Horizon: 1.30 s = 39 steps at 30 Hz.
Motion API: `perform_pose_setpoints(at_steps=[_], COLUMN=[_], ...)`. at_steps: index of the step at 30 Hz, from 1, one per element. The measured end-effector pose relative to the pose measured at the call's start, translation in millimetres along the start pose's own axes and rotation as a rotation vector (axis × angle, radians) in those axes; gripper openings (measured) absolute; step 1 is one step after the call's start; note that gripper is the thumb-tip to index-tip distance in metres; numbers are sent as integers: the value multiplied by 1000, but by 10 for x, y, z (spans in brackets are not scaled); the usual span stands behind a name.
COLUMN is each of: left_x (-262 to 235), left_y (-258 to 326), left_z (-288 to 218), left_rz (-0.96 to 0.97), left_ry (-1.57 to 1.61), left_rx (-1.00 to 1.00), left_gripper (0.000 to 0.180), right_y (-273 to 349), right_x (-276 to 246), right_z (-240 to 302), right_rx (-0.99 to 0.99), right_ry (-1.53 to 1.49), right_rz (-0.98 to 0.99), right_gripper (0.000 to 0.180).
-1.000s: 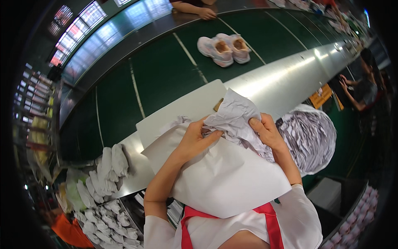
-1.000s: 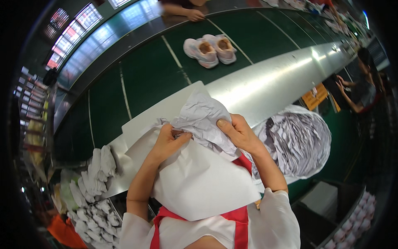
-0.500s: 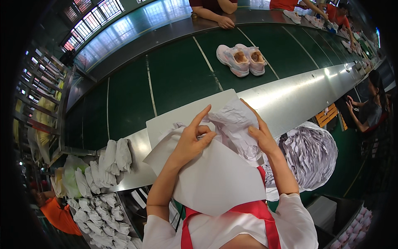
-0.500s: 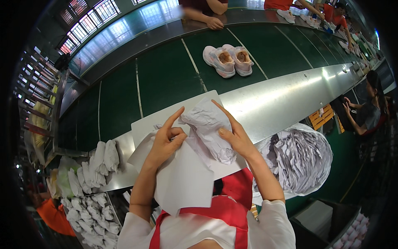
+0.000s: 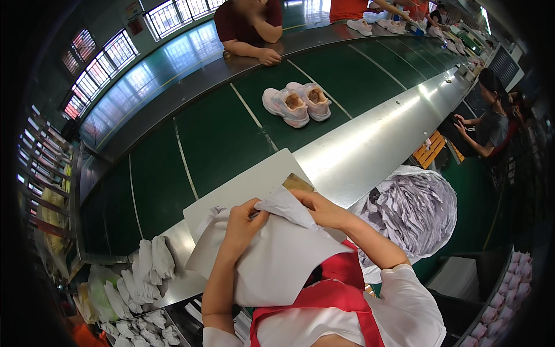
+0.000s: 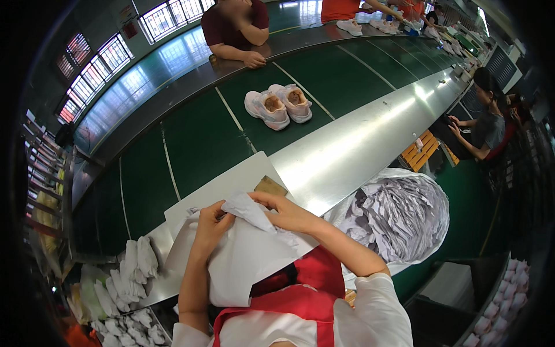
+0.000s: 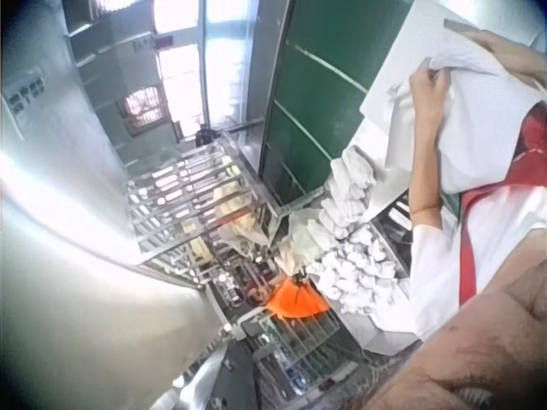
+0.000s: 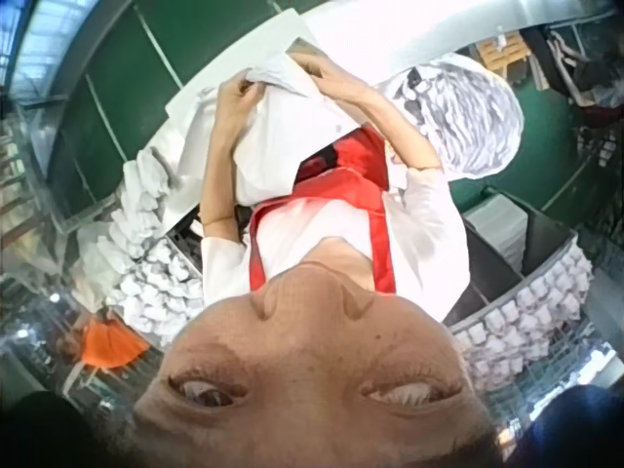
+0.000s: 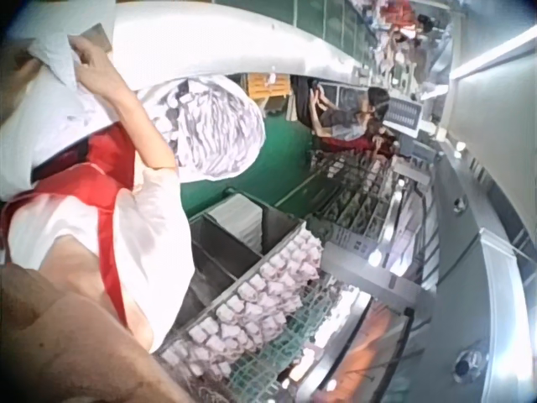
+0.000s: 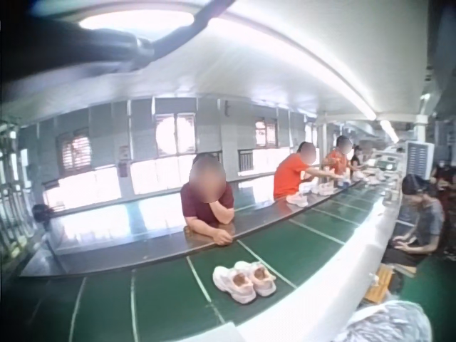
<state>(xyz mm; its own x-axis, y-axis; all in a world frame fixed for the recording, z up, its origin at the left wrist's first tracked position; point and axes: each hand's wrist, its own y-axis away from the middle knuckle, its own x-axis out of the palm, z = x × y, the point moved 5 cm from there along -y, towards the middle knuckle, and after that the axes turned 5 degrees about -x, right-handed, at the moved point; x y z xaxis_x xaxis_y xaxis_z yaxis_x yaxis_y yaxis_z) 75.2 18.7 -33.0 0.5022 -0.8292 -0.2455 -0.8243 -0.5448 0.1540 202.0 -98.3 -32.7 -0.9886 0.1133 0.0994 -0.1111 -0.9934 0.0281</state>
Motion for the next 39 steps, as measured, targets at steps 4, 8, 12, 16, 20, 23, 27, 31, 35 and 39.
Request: perform_pose_setpoints(at_steps=[4,8,12,16,20,23,27,31,35,39], left_x=[-34,-154,-328,-375,-495,-477,-111,60,-69,-169], left_y=[-4,-37,-99,-64,-5,43,307,459,215,205], left_z=[-4,-3,151,57,-22,-166,-837,-1253,-1153,-898], left_rz=[7,-103,-183,-291,-411,-235,114,-148,-451,-368], left_ry=[-67,-135,-185,-227,-455,-578,-511,-676,-731,-747], left_rx=[2,21,23,41,164,249,612,841,843,720], left_gripper=[12,9,9,14,18,19,22,23,21,12], right_y=[45,148,194,233,260,120,-212,-376,-297,-231], right_x=[61,-187,-495,-792,-1162,-1242,-943,-262,92,5], right_z=[187,240,418,322,744,763,629,619,731,792], right_rx=[-288,30,-65,105,-177,-343,-355,-240,-277,-134], right_ry=[280,284,388,572,358,427,416,527,315,377], right_rz=[-2,-156,-162,-188,-552,-637,-471,-129,71,22], right_gripper=[37,43,52,43,27,31,29,24,25,28])
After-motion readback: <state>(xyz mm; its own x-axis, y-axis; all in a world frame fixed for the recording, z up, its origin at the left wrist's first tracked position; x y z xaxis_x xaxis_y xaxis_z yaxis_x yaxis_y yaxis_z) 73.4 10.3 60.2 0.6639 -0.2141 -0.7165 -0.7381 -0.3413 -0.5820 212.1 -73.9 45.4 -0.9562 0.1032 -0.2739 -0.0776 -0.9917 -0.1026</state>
